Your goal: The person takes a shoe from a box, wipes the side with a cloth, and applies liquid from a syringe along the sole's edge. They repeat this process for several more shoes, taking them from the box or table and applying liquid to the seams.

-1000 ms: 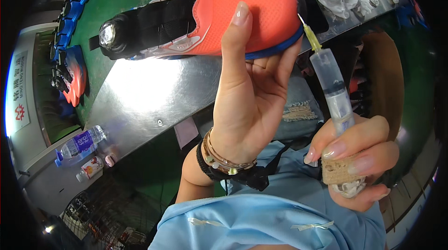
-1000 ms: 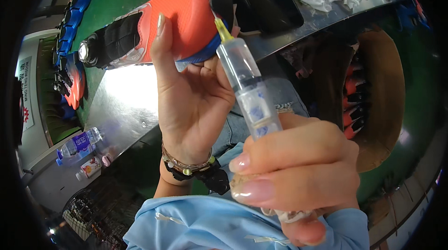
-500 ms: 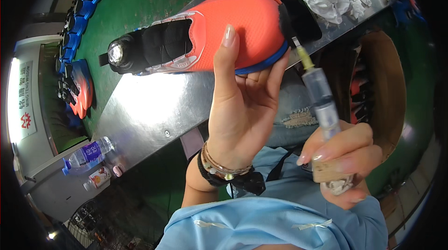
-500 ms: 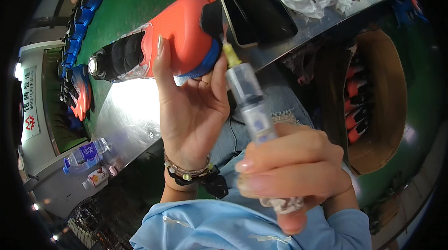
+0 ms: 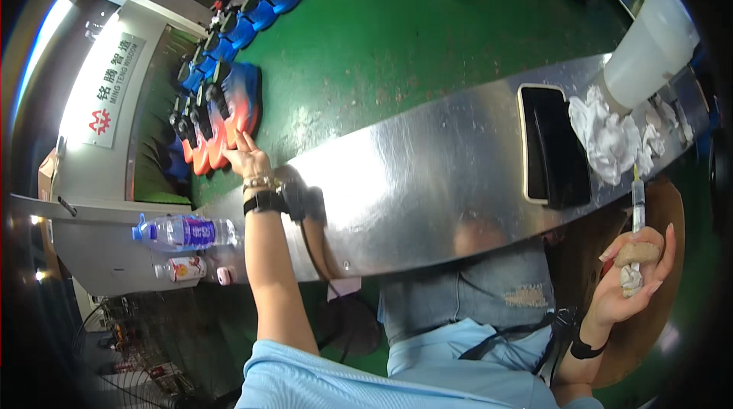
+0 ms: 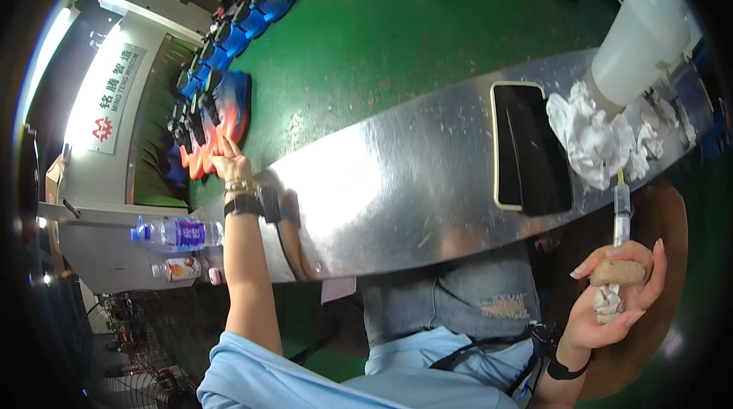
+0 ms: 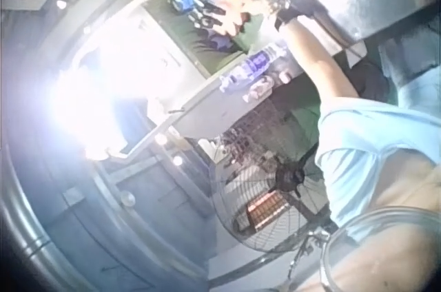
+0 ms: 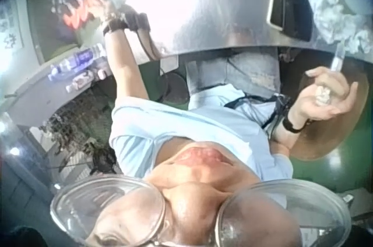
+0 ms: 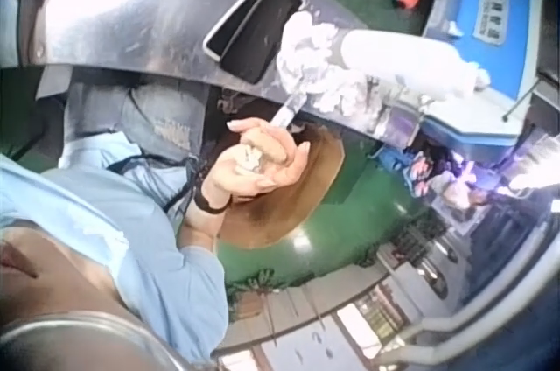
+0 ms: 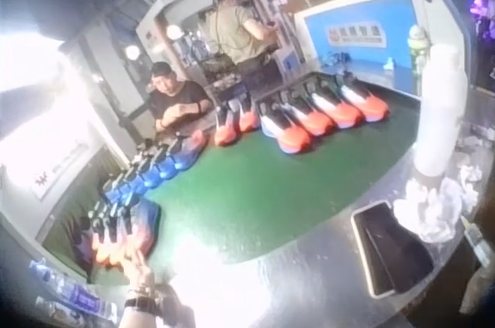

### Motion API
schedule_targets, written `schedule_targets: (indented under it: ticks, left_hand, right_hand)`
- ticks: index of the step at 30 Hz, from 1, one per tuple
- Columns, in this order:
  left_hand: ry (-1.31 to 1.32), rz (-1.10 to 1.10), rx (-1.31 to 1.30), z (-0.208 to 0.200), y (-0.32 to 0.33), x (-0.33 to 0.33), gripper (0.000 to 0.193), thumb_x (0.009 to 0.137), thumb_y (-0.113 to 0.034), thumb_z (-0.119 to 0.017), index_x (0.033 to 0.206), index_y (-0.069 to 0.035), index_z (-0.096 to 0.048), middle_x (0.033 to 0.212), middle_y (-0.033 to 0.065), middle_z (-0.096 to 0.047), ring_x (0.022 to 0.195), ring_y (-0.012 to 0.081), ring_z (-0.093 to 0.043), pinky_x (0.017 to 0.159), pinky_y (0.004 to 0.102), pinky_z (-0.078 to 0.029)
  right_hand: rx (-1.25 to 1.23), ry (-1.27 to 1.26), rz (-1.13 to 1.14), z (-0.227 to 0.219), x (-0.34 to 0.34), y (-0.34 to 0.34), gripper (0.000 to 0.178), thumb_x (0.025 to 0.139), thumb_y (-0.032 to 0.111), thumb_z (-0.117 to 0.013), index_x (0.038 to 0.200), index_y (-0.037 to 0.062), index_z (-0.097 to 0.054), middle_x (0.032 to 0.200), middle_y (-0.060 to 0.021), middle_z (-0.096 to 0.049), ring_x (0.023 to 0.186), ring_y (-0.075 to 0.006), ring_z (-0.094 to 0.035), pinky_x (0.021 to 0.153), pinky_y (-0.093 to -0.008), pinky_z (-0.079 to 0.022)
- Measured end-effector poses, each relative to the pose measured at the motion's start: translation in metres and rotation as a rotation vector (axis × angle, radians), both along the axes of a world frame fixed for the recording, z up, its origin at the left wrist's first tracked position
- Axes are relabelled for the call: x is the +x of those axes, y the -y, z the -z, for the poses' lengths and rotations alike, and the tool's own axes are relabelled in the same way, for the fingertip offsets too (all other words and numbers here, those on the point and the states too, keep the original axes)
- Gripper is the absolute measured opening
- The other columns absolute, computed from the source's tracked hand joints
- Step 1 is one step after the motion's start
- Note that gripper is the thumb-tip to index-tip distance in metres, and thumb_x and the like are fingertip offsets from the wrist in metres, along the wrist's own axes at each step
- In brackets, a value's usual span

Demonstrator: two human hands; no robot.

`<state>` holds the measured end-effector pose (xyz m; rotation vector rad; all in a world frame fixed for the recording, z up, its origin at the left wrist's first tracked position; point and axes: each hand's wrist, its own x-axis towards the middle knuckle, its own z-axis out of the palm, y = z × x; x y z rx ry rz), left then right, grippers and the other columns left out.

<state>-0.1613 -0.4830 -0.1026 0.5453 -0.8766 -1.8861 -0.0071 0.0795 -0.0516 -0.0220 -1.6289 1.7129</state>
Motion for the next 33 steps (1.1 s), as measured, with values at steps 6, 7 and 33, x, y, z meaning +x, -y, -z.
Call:
schedule_targets:
  ticks: [6,7,33]
  left_hand:
    - [0.206,0.615,-0.034,-0.008,-0.092,-0.078,0.046,0.09,-0.026,-0.036,0.112,0.014,-0.03,0.113,0.0255,-0.048,0.107,0.0285,-0.049,0.094,0.0346,-0.041]
    - [0.208,0.721,0.065,-0.007,-0.119,-0.099,0.046,0.089,-0.026,-0.036,0.112,0.014,-0.03,0.112,0.0261,-0.047,0.106,0.0292,-0.049,0.094,0.0349,-0.041]
    - [0.303,1.266,-0.228,-0.013,-0.264,-0.116,0.046,0.087,-0.021,-0.049,0.127,-0.004,-0.032,0.126,0.0093,-0.04,0.115,0.0208,-0.041,0.096,0.0326,-0.036]
  right_hand:
    - [0.0,0.04,0.021,0.024,-0.044,-0.02,0.056,0.087,0.039,-0.028,0.118,-0.0063,-0.035,0.09,-0.0151,-0.047,0.056,-0.0197,-0.047,0.048,-0.0271,-0.039]
    - [0.041,0.041,0.014,0.02,-0.046,-0.023,0.053,0.088,0.038,-0.027,0.116,-0.0062,-0.036,0.089,-0.0149,-0.047,0.056,-0.0197,-0.047,0.049,-0.0275,-0.04]
    - [-0.16,0.117,-0.304,0.014,-0.025,-0.063,0.051,0.088,0.043,-0.03,0.1,-0.0052,-0.042,0.082,-0.0171,-0.048,0.052,-0.0191,-0.053,0.045,-0.0269,-0.045]
